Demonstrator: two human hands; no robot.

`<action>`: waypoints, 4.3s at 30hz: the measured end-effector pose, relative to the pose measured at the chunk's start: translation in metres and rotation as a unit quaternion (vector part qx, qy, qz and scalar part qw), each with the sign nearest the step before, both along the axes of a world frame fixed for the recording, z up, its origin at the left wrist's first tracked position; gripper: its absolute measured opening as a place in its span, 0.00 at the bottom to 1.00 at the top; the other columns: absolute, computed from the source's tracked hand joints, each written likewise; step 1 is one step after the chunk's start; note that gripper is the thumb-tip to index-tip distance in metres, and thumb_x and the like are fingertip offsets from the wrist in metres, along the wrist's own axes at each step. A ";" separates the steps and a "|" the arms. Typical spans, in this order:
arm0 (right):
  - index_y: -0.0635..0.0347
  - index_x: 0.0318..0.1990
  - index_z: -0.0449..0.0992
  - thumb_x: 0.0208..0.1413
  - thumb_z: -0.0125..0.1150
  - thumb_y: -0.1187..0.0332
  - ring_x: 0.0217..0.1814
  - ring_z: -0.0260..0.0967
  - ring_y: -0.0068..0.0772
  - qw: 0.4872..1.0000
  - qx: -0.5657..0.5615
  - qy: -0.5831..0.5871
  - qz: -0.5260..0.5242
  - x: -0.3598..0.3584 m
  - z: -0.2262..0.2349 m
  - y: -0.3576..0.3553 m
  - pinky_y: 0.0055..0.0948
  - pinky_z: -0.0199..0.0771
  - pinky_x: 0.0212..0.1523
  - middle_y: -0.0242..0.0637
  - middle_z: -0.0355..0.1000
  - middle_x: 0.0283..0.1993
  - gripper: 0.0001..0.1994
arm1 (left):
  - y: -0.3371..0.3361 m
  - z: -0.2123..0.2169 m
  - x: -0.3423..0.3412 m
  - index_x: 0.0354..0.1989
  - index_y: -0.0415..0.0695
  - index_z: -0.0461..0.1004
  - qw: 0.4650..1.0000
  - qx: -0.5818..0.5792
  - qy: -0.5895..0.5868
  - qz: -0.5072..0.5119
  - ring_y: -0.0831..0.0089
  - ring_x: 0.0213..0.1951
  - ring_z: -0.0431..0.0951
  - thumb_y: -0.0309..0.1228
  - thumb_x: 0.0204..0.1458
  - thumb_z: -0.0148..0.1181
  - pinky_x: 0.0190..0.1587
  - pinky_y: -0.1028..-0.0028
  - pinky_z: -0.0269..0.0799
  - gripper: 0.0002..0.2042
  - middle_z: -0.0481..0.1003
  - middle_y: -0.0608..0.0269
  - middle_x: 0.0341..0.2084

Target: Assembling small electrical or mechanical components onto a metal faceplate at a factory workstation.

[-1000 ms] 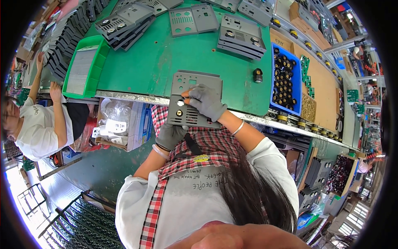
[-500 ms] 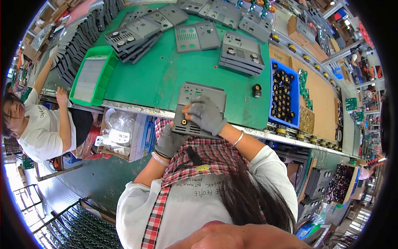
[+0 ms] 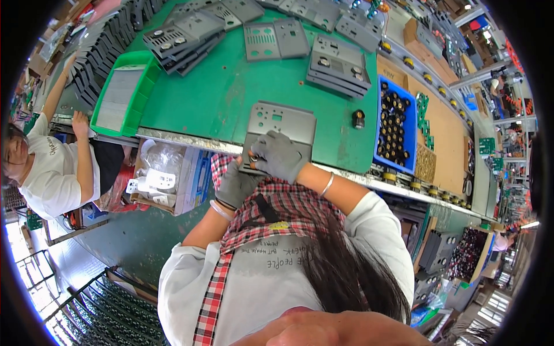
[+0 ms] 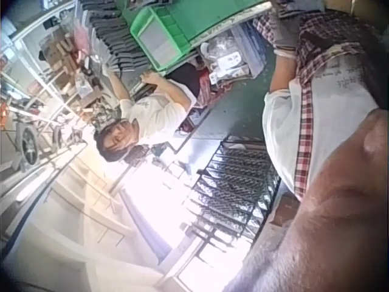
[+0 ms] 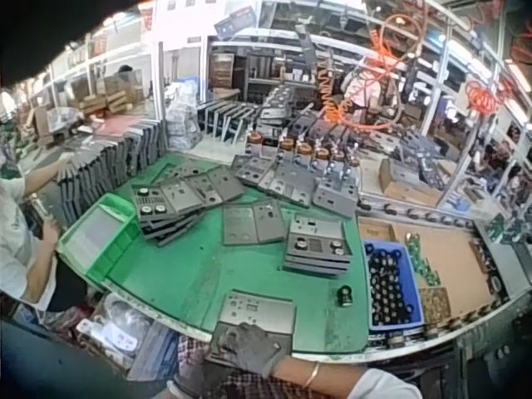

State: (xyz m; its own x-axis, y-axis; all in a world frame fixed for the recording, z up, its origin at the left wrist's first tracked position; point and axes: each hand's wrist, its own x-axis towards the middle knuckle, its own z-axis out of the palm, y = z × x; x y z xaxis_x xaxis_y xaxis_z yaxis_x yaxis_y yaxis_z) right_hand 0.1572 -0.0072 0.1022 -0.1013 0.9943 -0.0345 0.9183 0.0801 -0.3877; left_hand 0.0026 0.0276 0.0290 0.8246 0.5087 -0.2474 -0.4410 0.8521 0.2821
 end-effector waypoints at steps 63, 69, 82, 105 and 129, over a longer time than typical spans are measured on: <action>0.53 0.31 0.75 0.50 0.44 0.45 0.29 0.71 0.40 0.988 -0.105 -0.108 -0.027 0.005 0.025 0.002 0.39 0.70 0.30 0.38 0.72 0.26 0.22 | -0.001 0.007 0.001 0.44 0.42 0.66 0.998 0.018 -0.030 -0.043 0.68 0.47 0.67 0.44 0.43 0.60 0.56 0.63 0.58 0.24 0.70 0.61 0.41; 0.52 0.35 0.74 0.49 0.50 0.48 0.42 0.69 0.38 0.983 -0.150 -0.104 -0.008 0.004 0.039 0.004 0.37 0.71 0.37 0.36 0.72 0.36 0.18 | -0.001 0.019 0.000 0.44 0.40 0.65 1.000 -0.019 -0.001 -0.016 0.68 0.44 0.68 0.41 0.44 0.60 0.54 0.68 0.61 0.23 0.69 0.63 0.40; 0.52 0.40 0.72 0.47 0.55 0.55 0.35 0.69 0.41 0.995 0.090 0.036 -0.034 0.012 0.000 -0.007 0.38 0.68 0.35 0.39 0.70 0.31 0.15 | 0.009 0.044 -0.008 0.44 0.42 0.68 0.972 0.110 0.207 -0.004 0.67 0.37 0.74 0.46 0.49 0.52 0.41 0.66 0.71 0.21 0.74 0.63 0.35; 0.49 0.56 0.59 0.44 0.59 0.67 0.41 0.68 0.48 0.955 -0.219 -0.195 0.052 0.030 0.074 0.003 0.40 0.69 0.41 0.46 0.70 0.42 0.28 | 0.037 0.109 0.027 0.47 0.43 0.65 0.190 0.884 0.384 0.187 0.58 0.49 0.65 0.30 0.32 0.59 0.47 0.62 0.64 0.27 0.64 0.55 0.46; 0.58 0.48 0.65 0.45 0.57 0.59 0.30 0.70 0.48 0.985 -0.063 -0.144 0.072 0.042 0.040 -0.035 0.41 0.70 0.31 0.48 0.71 0.32 0.23 | 0.007 0.096 0.052 0.29 0.44 0.70 0.155 0.920 0.359 0.020 0.64 0.25 0.73 0.36 0.40 0.53 0.24 0.68 0.68 0.10 0.70 0.59 0.22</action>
State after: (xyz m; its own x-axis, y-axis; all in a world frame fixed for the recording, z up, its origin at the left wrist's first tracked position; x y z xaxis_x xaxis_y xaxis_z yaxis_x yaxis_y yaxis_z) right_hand 0.1992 -0.0426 0.1420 -0.2097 0.9560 -0.2053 0.9741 0.1862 -0.1280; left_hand 0.0546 0.0346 0.1248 0.9079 0.2642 0.3255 0.2725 -0.9619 0.0207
